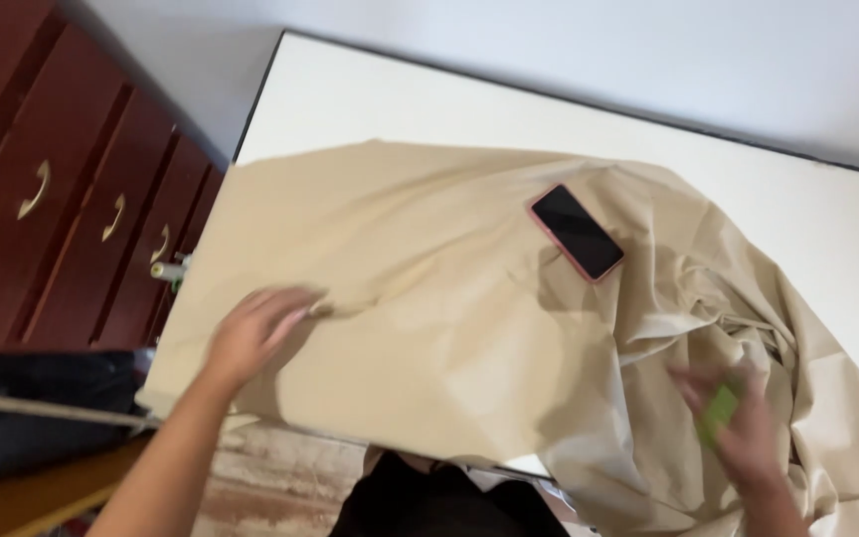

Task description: Cutting a large piece of beige fabric with scissors on a white table

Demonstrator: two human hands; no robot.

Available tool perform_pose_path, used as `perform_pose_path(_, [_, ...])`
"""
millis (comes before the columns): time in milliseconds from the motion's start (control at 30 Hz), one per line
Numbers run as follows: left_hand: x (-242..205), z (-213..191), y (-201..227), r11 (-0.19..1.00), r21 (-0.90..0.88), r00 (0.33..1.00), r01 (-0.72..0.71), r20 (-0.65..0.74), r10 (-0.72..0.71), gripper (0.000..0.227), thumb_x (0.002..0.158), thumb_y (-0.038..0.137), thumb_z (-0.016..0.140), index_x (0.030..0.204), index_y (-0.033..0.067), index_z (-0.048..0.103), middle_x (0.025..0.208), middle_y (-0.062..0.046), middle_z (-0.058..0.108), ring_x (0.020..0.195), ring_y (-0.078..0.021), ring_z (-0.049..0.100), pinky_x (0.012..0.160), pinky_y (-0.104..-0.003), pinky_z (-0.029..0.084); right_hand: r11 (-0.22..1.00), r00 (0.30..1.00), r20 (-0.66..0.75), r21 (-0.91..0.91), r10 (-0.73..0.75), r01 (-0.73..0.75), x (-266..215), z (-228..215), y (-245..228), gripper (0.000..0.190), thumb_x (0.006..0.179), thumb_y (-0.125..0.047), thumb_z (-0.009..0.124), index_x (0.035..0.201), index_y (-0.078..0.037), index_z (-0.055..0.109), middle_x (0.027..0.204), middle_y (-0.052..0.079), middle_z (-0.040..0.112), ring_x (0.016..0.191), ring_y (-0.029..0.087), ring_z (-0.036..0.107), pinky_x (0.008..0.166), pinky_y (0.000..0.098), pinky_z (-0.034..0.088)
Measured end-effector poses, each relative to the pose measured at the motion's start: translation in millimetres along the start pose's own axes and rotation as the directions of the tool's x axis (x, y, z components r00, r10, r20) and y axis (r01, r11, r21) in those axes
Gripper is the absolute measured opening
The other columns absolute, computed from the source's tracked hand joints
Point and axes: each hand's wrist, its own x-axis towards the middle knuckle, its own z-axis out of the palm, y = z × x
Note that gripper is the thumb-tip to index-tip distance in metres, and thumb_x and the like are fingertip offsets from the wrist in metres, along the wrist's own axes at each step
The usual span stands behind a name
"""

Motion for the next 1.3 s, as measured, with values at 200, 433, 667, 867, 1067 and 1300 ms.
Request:
perform_pose_path(200, [176, 79, 3, 0.996, 0.053, 0.964, 0.076, 0.251, -0.087, 0.059, 0.105, 0.056, 0.038, 0.157, 0.0278, 0.04, 0.162, -0.006, 0.042, 0.151, -0.0312, 0.035, 0.125, -0.06, 0.02, 0.973, 0.997, -0.014, 0.217, -0.074, 0.076, 157, 115, 19, 0.074, 0.074, 0.028, 0.042, 0.136, -0.011, 0.036, 0.153, 0.019, 0.051, 0.113, 0.037, 0.066, 0.08, 0.0307, 0.056])
perform_pose_path(433, [299, 112, -41, 0.942, 0.322, 0.937, 0.097, 0.29, -0.196, 0.064, 0.106, 0.06, 0.03, 0.165, 0.0374, 0.017, 0.175, -0.002, 0.007, 0.16, -0.0277, 0.007, 0.125, -0.066, 0.003, 0.781, 0.977, -0.202, -0.599, 0.067, -0.178, 226, 155, 2, 0.077, 0.076, -0.046, 0.082, 0.13, -0.015, 0.037, 0.12, 0.029, 0.065, 0.115, 0.05, 0.063, 0.102, 0.0588, 0.051])
perform_pose_path(667, [366, 127, -81, 0.938, 0.338, 0.968, -0.08, 0.252, -0.009, 0.069, 0.102, 0.069, 0.032, 0.164, 0.0387, 0.022, 0.174, 0.0, 0.015, 0.159, -0.0269, 0.014, 0.125, -0.066, 0.007, 0.736, 0.955, -0.291, -0.658, -0.053, -0.159, 248, 146, 19, 0.094, 0.056, -0.036, 0.091, 0.132, -0.014, 0.041, 0.113, 0.025, 0.066, 0.11, 0.047, 0.065, 0.098, 0.0571, 0.052])
perform_pose_path(867, [345, 105, -34, 0.961, 0.261, 0.995, -0.088, 0.064, 0.074, 0.063, 0.102, 0.025, 0.059, 0.16, 0.0226, 0.037, 0.166, -0.009, 0.033, 0.154, -0.0307, 0.026, 0.123, -0.064, 0.016, 0.866, 0.916, -0.401, -0.455, 0.006, -0.205, 237, 165, -36, 0.081, 0.069, -0.029, 0.086, 0.132, -0.009, 0.038, 0.115, 0.029, 0.065, 0.109, 0.051, 0.064, 0.095, 0.0606, 0.052])
perform_pose_path(1067, [185, 100, 17, 0.928, 0.247, 0.951, -0.278, 0.209, 0.229, 0.072, 0.098, 0.058, 0.05, 0.161, 0.0295, 0.033, 0.165, -0.006, 0.035, 0.153, -0.0282, 0.028, 0.122, -0.059, 0.018, 0.811, 0.93, -0.366, -0.54, 0.017, -0.227, 277, 188, -32, 0.084, 0.064, -0.036, 0.084, 0.131, -0.014, 0.037, 0.114, 0.024, 0.065, 0.11, 0.047, 0.065, 0.096, 0.06, 0.053])
perform_pose_path(1300, [162, 105, -39, 0.937, 0.344, 0.991, -0.06, 0.129, 0.016, 0.073, 0.098, 0.057, 0.048, 0.163, 0.0318, 0.028, 0.171, -0.006, 0.022, 0.156, -0.0303, 0.023, 0.122, -0.063, 0.017, 0.847, 0.886, -0.45, -0.509, -0.113, -0.15, 270, 200, -25, 0.091, 0.069, -0.044, 0.087, 0.133, -0.009, 0.032, 0.115, 0.024, 0.066, 0.108, 0.049, 0.065, 0.092, 0.0623, 0.052])
